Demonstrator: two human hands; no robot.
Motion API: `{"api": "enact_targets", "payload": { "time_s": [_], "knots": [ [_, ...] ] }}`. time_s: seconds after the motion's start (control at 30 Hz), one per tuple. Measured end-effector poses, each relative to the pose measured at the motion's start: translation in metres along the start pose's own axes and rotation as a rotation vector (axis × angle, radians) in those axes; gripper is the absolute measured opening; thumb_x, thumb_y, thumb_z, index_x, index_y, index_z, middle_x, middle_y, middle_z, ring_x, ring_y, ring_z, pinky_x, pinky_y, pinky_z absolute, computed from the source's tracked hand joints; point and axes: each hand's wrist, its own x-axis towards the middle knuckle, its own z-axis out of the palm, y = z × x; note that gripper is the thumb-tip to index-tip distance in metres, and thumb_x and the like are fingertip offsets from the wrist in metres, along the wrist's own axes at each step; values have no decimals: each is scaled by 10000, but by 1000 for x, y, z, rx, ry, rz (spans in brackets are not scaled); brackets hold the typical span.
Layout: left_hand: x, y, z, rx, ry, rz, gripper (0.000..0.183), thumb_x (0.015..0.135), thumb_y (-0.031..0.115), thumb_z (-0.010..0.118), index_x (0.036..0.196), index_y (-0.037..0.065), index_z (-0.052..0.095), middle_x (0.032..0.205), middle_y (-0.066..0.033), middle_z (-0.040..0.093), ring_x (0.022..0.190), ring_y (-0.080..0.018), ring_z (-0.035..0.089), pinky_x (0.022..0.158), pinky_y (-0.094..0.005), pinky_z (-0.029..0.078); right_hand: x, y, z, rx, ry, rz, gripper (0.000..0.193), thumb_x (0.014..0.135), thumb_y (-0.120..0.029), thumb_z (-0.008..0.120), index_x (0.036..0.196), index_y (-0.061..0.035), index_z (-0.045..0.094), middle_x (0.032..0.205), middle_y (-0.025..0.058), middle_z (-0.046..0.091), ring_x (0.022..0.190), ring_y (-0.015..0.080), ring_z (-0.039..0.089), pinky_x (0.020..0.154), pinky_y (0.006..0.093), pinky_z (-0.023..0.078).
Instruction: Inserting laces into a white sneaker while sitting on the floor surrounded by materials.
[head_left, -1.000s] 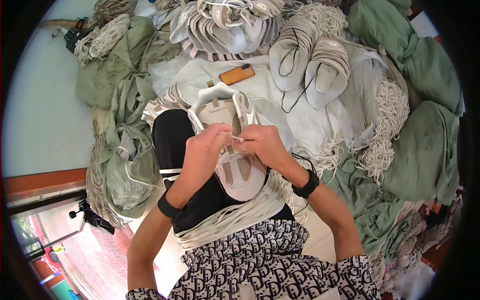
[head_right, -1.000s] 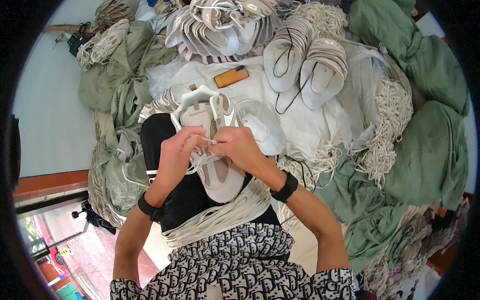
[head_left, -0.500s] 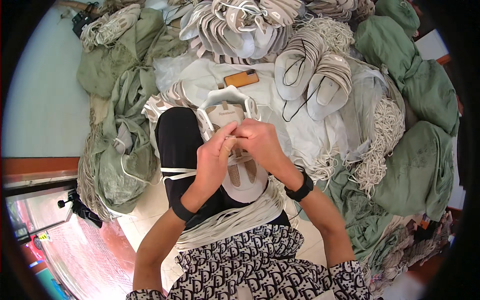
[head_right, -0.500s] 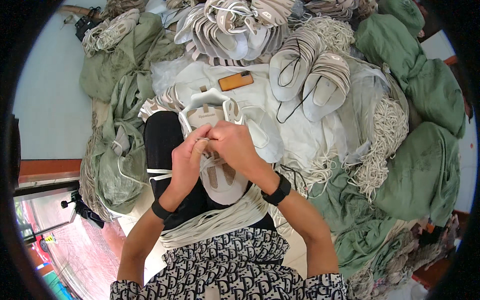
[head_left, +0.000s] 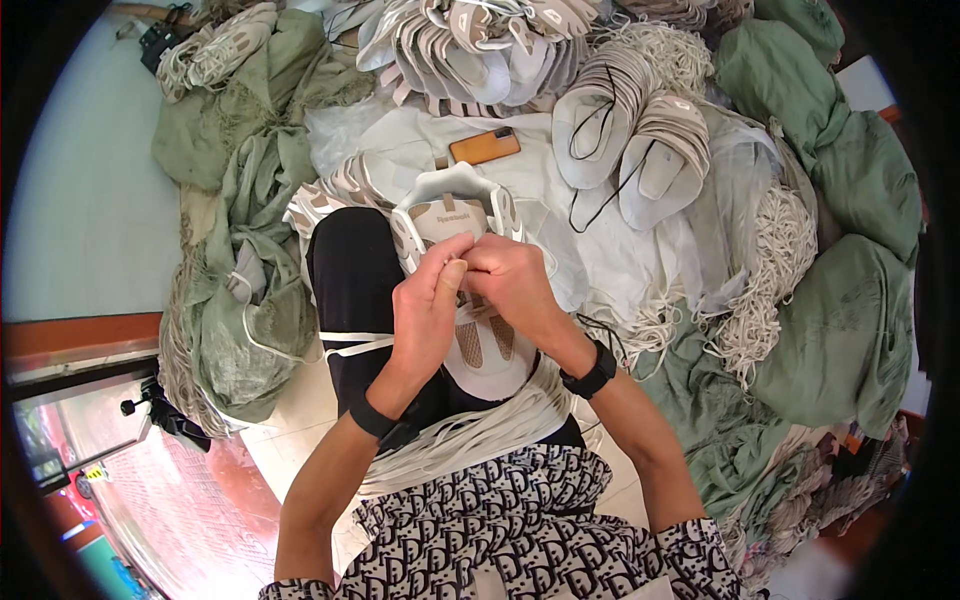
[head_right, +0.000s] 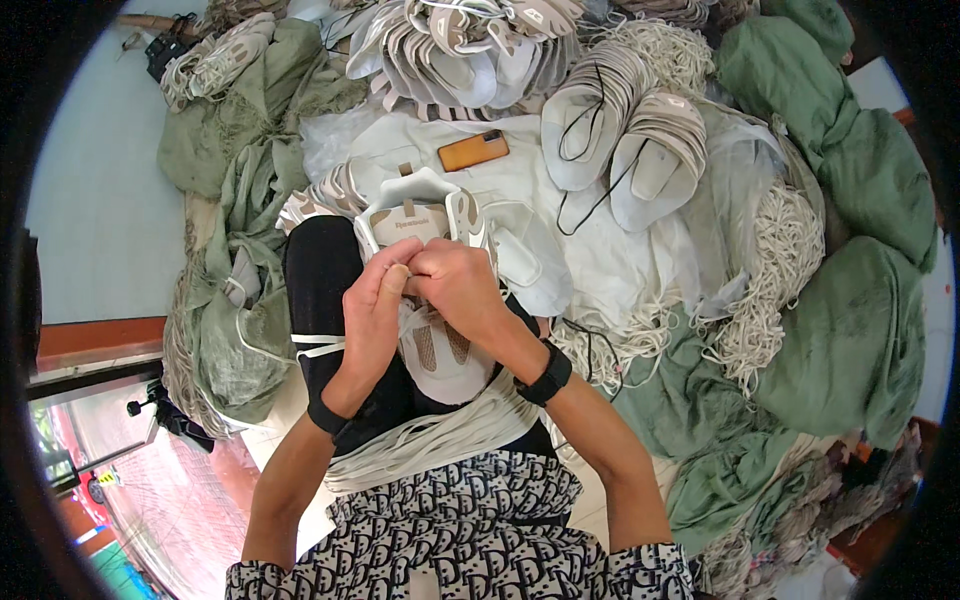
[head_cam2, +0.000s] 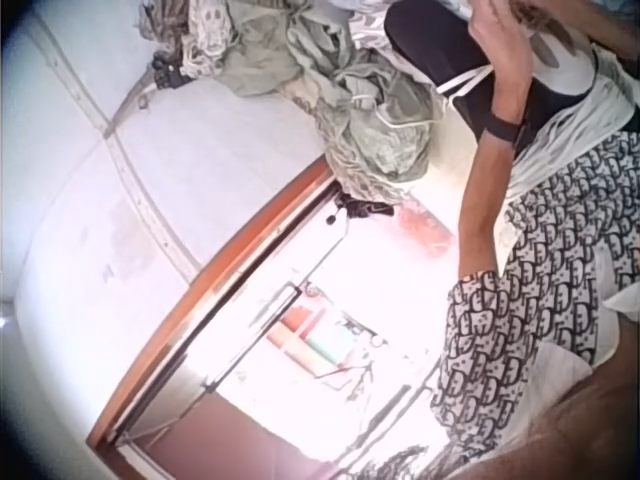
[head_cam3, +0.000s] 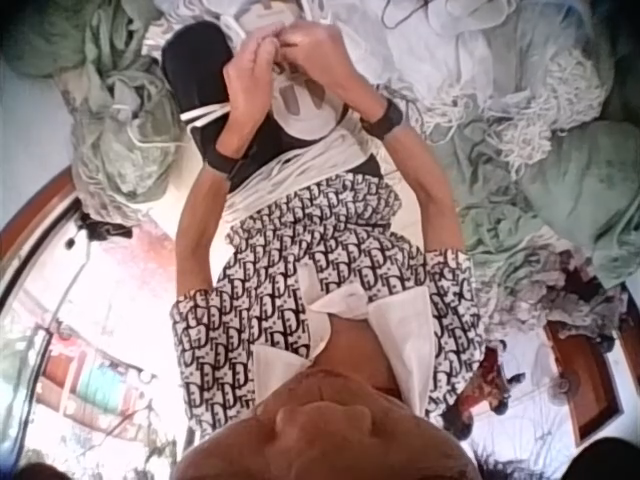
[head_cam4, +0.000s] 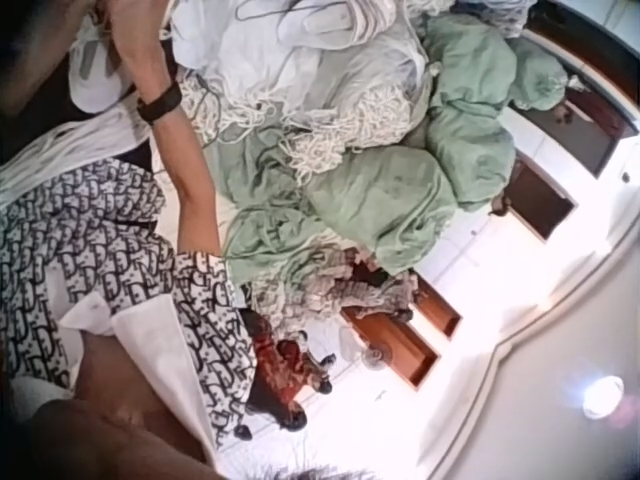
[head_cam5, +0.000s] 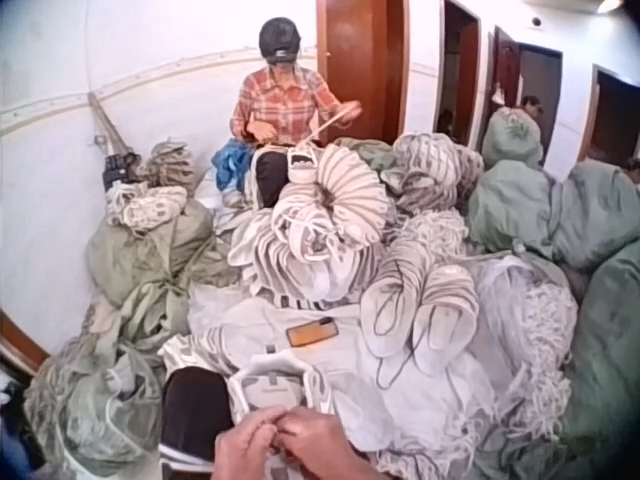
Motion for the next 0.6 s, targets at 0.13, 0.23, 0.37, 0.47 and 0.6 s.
{"api": "enact_targets", "payload": {
  "time_s": [0.13, 0.23, 0.37, 0.47, 0.6],
  "knots": [
    [-1, -1, 3, 3, 6, -5, 207, 869, 52, 497, 1053, -2, 574, 934, -107, 639, 809, -143, 602, 734, -255, 469, 1, 2, 3, -88, 9, -85, 143, 664, -141, 670, 689, -15, 608, 692, 111, 570, 623, 273, 577, 548, 350, 453],
    [0, -4, 5, 75, 18, 11, 189, 858, 54, 516, 1021, -11, 584, 919, -123, 632, 796, -167, 613, 724, -261, 476, 1, 5, 4, -65, 34, -81, 122, 660, -114, 658, 689, -7, 605, 692, 121, 572, 626, 285, 577, 548, 351, 456],
    [6, -7, 9, 134, 48, 130, 173, 850, 61, 536, 1000, -7, 590, 897, -140, 624, 780, -207, 617, 707, -265, 483, 1, 7, 7, 15, 105, -12, 89, 654, -67, 630, 699, 3, 601, 697, 130, 575, 628, 295, 578, 549, 344, 458],
    [12, -8, 10, 233, 63, 272, 139, 843, 65, 552, 957, -5, 589, 871, -130, 625, 721, -220, 615, 659, -269, 487, 1, 6, 6, 68, 118, 43, 102, 653, -69, 634, 718, 4, 608, 707, 134, 576, 626, 289, 576, 556, 334, 454],
    [16, -6, 6, 258, 84, 211, 97, 856, 64, 526, 904, 5, 585, 805, -111, 621, 617, -188, 592, 581, -262, 472, 1, 4, -5, 94, 30, 48, 126, 647, -66, 638, 754, -1, 629, 700, 117, 569, 644, 254, 571, 589, 302, 452]
  ]
}}
